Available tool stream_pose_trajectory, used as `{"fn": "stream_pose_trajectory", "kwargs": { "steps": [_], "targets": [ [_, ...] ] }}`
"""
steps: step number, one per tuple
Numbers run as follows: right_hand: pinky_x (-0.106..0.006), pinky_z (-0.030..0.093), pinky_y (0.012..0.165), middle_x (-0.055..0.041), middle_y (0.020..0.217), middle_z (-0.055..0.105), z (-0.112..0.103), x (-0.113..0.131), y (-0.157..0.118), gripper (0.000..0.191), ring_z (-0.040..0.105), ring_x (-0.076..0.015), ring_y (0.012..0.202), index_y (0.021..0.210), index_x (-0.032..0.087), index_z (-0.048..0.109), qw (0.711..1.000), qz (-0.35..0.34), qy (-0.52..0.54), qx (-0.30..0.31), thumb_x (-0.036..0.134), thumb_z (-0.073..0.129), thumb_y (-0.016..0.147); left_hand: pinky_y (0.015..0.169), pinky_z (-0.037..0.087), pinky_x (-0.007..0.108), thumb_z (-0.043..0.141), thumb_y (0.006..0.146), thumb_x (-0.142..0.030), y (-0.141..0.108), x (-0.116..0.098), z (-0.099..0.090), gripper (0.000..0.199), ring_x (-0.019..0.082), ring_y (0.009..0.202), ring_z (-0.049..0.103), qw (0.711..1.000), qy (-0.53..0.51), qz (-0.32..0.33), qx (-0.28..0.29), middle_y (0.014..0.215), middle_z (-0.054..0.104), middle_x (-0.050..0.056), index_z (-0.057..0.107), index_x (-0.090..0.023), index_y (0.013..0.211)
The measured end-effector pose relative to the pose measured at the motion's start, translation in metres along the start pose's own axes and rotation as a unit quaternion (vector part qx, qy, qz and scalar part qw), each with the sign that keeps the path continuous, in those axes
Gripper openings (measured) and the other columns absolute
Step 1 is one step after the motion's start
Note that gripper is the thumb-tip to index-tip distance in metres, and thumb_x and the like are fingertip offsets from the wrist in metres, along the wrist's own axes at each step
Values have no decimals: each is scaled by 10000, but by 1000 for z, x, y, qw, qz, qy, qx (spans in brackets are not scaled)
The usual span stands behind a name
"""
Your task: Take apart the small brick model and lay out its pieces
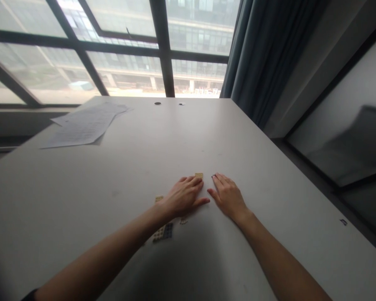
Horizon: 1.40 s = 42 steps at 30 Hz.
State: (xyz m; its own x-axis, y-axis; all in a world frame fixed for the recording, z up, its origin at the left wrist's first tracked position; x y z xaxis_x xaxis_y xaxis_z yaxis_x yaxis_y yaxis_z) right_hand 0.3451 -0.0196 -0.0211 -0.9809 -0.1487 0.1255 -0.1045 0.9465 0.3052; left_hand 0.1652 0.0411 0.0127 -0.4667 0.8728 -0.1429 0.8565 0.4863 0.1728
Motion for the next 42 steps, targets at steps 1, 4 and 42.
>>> {"fn": "stream_pose_trajectory", "kwargs": {
  "steps": [1,4,42],
  "targets": [
    [-447,393,1053,-174,1338,537,0,0,0,494,493,-292,1237,1276,69,548,1000,-1,4,-4,414,398,956,893,406,382,313,889,-660,1,-1,0,615,253,1020,555,1000,-2,-3,-2,1059,608,110,590,-135,1047],
    [-459,406,1040,-177,1331,542,1,-2,0,491,503,-293,1227,1266,74,554,1000,-1,22,-20,420,394,957,922,403,384,355,898,-627,1,-1,-4,572,254,1075,542,999,-14,-12,-27,1117,607,113,576,-142,1108],
    [-423,460,1004,-105,1235,624,-18,47,-14,335,565,-228,1144,1224,176,596,989,-113,88,18,212,449,924,1014,383,404,403,930,-514,-81,25,-34,481,250,1237,498,994,-101,-17,38,1305,565,133,476,-179,1266]
  ]
}}
Point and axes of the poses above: each hand's wrist, its own y-axis towards the middle knuckle, its own z-axis out of the palm, x = y × z, the point moved 1 cm from there along y, towards the middle knuckle
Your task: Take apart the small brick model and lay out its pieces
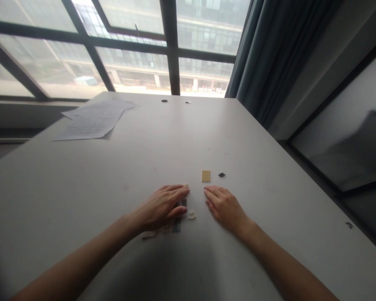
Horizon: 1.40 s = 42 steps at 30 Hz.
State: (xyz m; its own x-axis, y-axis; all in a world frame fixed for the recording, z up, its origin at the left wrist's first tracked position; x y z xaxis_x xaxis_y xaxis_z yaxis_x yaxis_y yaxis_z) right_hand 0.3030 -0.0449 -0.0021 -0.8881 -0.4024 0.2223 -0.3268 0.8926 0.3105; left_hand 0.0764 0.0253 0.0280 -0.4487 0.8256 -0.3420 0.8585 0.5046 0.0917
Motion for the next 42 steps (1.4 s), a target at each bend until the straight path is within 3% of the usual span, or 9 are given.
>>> {"fn": "stream_pose_trajectory", "kwargs": {
  "steps": [7,14,19,23,25,28,31,36,42],
  "targets": [
    [-443,473,986,-114,1206,639,-9,-42,-20,330,594,-240,1100,1183,165,626,994,90,-22,-49,228,441,917,991,392,409,409,893,-600,45,-36,21,538,262,1177,535,998,-4,60,3,1231,595,139,499,-159,1188],
    [-447,473,979,-124,1180,647,-3,-48,-20,316,594,-251,1088,1147,147,635,991,105,-25,-78,253,453,912,1017,386,421,431,893,-583,60,-43,32,538,262,1207,512,998,-17,64,-12,1261,580,142,498,-146,1201],
    [-453,464,992,-124,1206,628,-10,-45,-21,336,577,-255,1119,1197,156,597,987,104,-10,-124,268,443,921,1045,387,395,430,936,-449,41,-22,4,438,223,1240,487,988,-104,17,-110,1348,525,116,453,-188,1287],
    [-445,487,961,-113,1152,651,-16,-38,-22,319,597,-251,1078,1181,176,604,984,97,4,-147,277,442,926,1003,432,379,392,956,-401,-3,13,-27,335,221,1163,551,965,-149,-69,-206,1265,586,101,551,-199,1170],
    [-433,491,954,-113,1143,652,-16,-28,-21,311,594,-245,1077,1178,168,603,988,77,12,-135,265,452,925,981,444,378,411,952,-390,-29,27,-34,303,221,1122,572,965,-121,-92,-215,1204,621,88,580,-209,1127],
    [-405,476,973,-113,1157,646,-13,-6,-15,299,577,-230,1099,1177,154,603,996,8,31,-78,226,466,921,957,455,364,460,937,-360,-59,30,-29,273,217,1097,577,982,-52,-63,-171,1170,638,83,592,-210,1124],
    [-394,469,980,-110,1171,645,-7,20,-6,296,573,-225,1102,1179,150,602,997,-64,38,-24,206,481,915,980,437,375,499,921,-372,-70,15,-16,324,222,1132,552,995,9,6,-99,1206,625,78,564,-225,1203],
    [-390,496,924,-124,1108,656,3,52,8,286,597,-227,1016,1167,148,604,997,-74,35,-2,194,482,912,930,455,412,500,894,-489,-60,-15,0,439,258,1068,552,996,67,13,-49,1192,599,115,536,-201,1223],
    [-385,496,901,-122,1035,660,13,63,18,241,596,-230,974,1097,147,625,997,-71,21,20,175,480,907,888,465,424,537,870,-491,-50,-21,12,445,280,1029,542,994,99,-29,-29,1135,590,133,541,-154,1162]
  ]
}}
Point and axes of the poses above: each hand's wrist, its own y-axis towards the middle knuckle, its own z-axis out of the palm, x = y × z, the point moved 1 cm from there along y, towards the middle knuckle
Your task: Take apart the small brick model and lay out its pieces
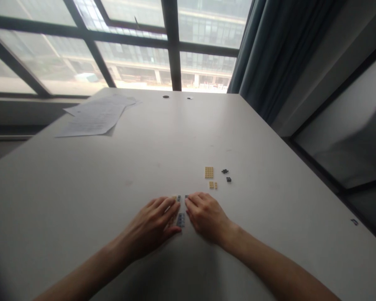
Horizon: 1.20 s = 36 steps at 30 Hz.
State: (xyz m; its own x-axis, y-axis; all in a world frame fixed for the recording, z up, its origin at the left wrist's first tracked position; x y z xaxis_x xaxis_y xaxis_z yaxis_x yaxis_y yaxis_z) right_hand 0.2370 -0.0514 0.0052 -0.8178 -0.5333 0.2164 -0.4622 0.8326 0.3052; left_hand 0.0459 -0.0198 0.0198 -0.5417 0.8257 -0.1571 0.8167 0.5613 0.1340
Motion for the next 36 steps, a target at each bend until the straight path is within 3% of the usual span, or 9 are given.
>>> {"fn": "stream_pose_trajectory", "kwargs": {
  "steps": [5,10,17,24,28,32,36],
  "targets": [
    [-387,489,915,-114,1040,662,-2,-9,-8,243,592,-228,975,1096,145,629,1000,15,-2,1,176,474,911,906,459,403,553,860,-494,11,-4,3,451,280,1031,542,1000,7,11,10,1120,583,132,545,-132,1129],
    [-401,483,940,-103,1096,654,-16,-30,-36,262,583,-234,1021,1120,158,629,998,59,-21,-9,181,474,911,886,464,390,547,863,-496,37,-15,5,413,266,988,547,1000,3,25,13,1056,580,116,563,-138,1068],
    [-417,479,945,-96,1113,654,-32,-66,-75,278,587,-236,1025,1129,168,639,990,128,-51,-28,199,459,919,825,470,368,520,862,-540,76,-49,13,440,244,882,546,996,-2,88,17,935,576,96,600,-118,954],
    [-425,494,916,-107,1069,668,-34,-79,-79,266,601,-241,977,1071,141,664,984,157,-56,-67,212,450,929,806,462,369,519,862,-543,96,-72,24,453,243,881,539,996,0,90,-2,911,565,82,602,-106,951],
    [-428,490,925,-109,1083,665,-32,-78,-80,258,600,-246,996,1086,155,655,983,155,-54,-86,220,465,923,826,456,363,513,877,-518,87,-65,15,420,235,912,535,997,-29,76,-19,993,577,86,569,-133,1038],
    [-433,493,927,-111,1100,663,-34,-81,-74,268,602,-249,1019,1107,164,649,981,156,-45,-105,224,467,919,911,413,390,437,923,-493,78,-40,-1,437,252,1055,501,997,-40,39,-57,1164,567,112,518,-147,1178],
    [-433,478,952,-91,1122,675,-34,-83,-55,269,595,-237,1060,1118,183,653,991,105,-28,-76,211,473,919,926,393,384,397,941,-495,82,-19,0,431,241,1091,497,998,-35,46,-19,1191,580,92,535,-174,1193]
  ]
}}
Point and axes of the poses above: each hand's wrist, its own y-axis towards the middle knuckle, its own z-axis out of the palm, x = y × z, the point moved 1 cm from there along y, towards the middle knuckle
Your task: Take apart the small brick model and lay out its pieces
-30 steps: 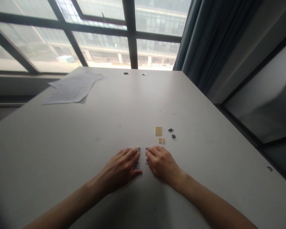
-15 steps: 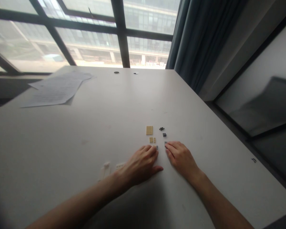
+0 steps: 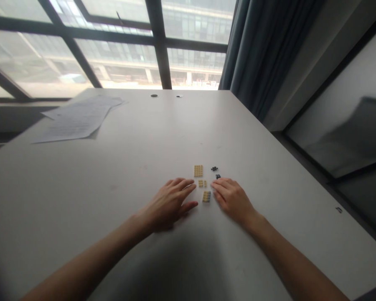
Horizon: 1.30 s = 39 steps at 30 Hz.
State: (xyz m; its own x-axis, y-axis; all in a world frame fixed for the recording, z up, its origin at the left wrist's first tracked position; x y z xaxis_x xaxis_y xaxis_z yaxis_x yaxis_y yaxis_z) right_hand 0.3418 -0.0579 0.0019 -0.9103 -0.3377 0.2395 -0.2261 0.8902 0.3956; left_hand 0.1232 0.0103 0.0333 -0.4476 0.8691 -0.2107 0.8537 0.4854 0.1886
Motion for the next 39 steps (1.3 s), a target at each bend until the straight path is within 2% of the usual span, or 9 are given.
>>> {"fn": "stream_pose_trajectory", "kwargs": {
  "steps": [3,8,13,17,21,24,28,33,39],
  "targets": [
    [-436,464,962,-79,1133,683,6,2,12,275,586,-233,1092,1137,191,650,999,-35,6,34,193,492,912,917,391,365,401,936,-511,6,4,9,453,222,1062,512,999,-1,21,28,1177,590,75,528,-179,1217],
    [-435,447,977,-72,1164,674,11,1,19,285,576,-230,1114,1148,183,644,998,-41,7,55,169,494,906,895,396,359,410,930,-518,13,0,19,454,217,1025,525,999,2,28,33,1158,599,69,542,-174,1195],
    [-438,446,983,-78,1179,660,5,0,19,292,573,-234,1115,1168,182,628,998,-36,12,48,180,499,906,912,409,392,439,926,-496,11,6,6,448,236,1081,521,1000,-10,23,-1,1279,561,84,535,-180,1228],
    [-436,474,952,-100,1146,657,-10,4,13,280,586,-237,1079,1154,177,625,1000,-3,24,-14,192,484,913,952,408,426,439,946,-406,-14,30,-22,373,242,1129,514,995,-35,-32,-85,1305,552,103,550,-185,1225],
    [-417,486,940,-110,1123,657,-17,26,3,270,589,-230,1059,1151,161,617,998,-39,42,-24,187,498,910,911,451,399,476,937,-335,-62,46,-37,306,227,1058,549,991,-36,-52,-119,1182,622,100,580,-173,1174],
    [-402,490,945,-108,1123,662,-11,52,-3,287,590,-223,1057,1168,143,606,994,-99,53,9,168,501,902,867,474,389,512,919,-312,-95,33,-32,274,230,993,575,994,11,-14,-110,1116,647,104,602,-157,1126],
    [-411,481,959,-113,1162,651,7,78,-5,320,582,-236,1072,1202,120,584,986,-147,49,56,165,501,896,929,463,420,536,899,-358,-119,-8,-14,381,278,1065,561,995,66,28,-71,1162,630,146,583,-101,1177],
    [-420,489,938,-128,1166,646,19,87,-5,320,587,-255,1066,1198,122,583,987,-140,29,75,157,499,892,965,457,448,528,834,-585,-118,-37,8,666,343,1169,518,996,83,-12,12,1293,552,194,530,-85,1274],
    [-405,495,934,-116,1140,658,18,86,-13,294,598,-239,1028,1165,123,598,987,-140,36,65,142,479,896,1002,426,475,554,823,-569,-108,-42,16,691,370,1211,483,993,51,-65,79,1328,524,202,508,-81,1310]
  ]
}}
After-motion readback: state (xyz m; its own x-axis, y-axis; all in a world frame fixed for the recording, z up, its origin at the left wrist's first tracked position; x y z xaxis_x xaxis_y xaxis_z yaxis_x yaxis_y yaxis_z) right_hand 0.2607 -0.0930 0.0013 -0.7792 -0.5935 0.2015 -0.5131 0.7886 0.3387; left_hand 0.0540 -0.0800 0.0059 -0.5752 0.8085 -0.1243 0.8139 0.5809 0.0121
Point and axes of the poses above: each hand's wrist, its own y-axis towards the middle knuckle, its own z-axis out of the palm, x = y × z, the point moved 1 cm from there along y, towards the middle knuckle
